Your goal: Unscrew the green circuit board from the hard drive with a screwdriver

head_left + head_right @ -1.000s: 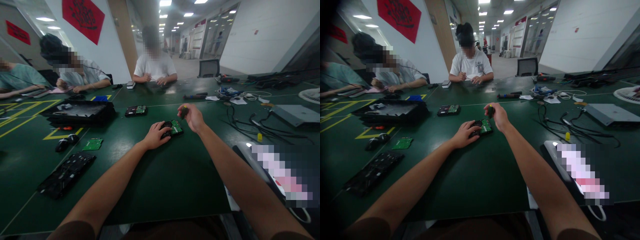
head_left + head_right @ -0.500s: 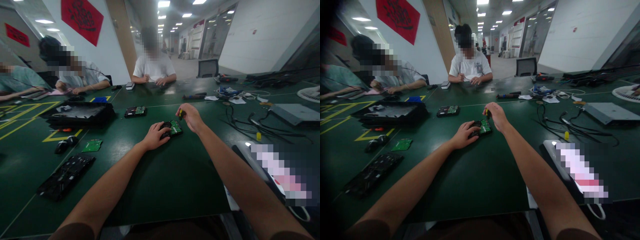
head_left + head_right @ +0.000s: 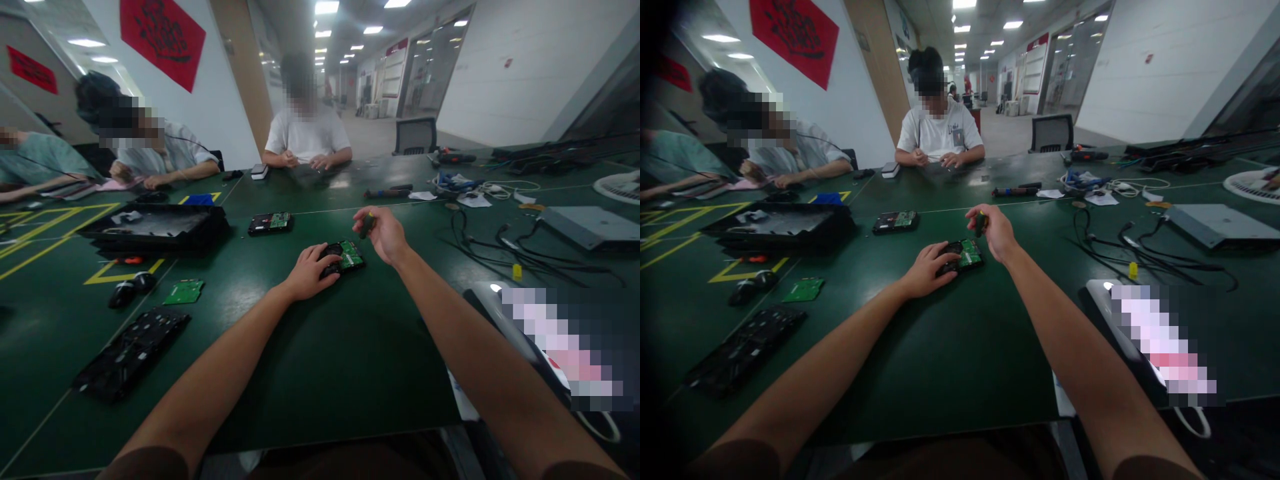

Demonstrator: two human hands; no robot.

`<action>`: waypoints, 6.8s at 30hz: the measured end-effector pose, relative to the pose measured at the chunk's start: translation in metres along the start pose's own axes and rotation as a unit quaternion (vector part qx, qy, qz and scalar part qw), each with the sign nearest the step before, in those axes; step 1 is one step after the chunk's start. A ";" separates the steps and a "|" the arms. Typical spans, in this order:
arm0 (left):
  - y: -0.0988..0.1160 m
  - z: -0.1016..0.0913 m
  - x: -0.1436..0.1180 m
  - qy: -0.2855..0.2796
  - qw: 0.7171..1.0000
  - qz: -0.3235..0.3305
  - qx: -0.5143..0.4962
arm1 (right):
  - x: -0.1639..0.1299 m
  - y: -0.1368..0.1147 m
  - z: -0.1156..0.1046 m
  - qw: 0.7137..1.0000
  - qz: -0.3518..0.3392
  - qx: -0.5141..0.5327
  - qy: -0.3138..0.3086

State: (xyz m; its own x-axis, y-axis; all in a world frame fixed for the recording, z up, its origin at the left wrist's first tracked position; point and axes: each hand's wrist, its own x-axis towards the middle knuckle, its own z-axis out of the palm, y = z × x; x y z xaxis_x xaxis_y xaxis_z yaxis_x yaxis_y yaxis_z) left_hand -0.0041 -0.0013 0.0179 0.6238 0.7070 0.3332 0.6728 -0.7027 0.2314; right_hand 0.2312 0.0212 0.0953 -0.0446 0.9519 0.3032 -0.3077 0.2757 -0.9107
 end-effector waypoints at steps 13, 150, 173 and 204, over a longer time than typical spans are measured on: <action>-0.002 0.002 0.000 0.002 1.000 0.000 0.007 | 0.005 0.004 0.001 0.995 -0.071 -0.045 0.060; -0.004 0.004 0.000 0.004 1.000 0.001 0.003 | -0.005 0.017 -0.010 0.765 -0.365 -0.527 0.067; -0.003 0.003 0.000 0.007 1.000 0.001 0.004 | -0.004 0.015 -0.010 0.785 -0.358 -0.497 0.098; -0.002 0.003 0.001 0.004 1.000 -0.002 0.004 | -0.006 0.018 -0.010 0.785 -0.366 -0.495 0.066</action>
State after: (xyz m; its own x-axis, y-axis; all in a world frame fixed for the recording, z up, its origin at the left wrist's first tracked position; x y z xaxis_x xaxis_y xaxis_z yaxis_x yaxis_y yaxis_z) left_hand -0.0034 0.0006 0.0152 0.6183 0.7084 0.3403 0.6777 -0.6999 0.2257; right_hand 0.2356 0.0218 0.0740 -0.0813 0.4775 0.8749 0.6880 0.6620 -0.2974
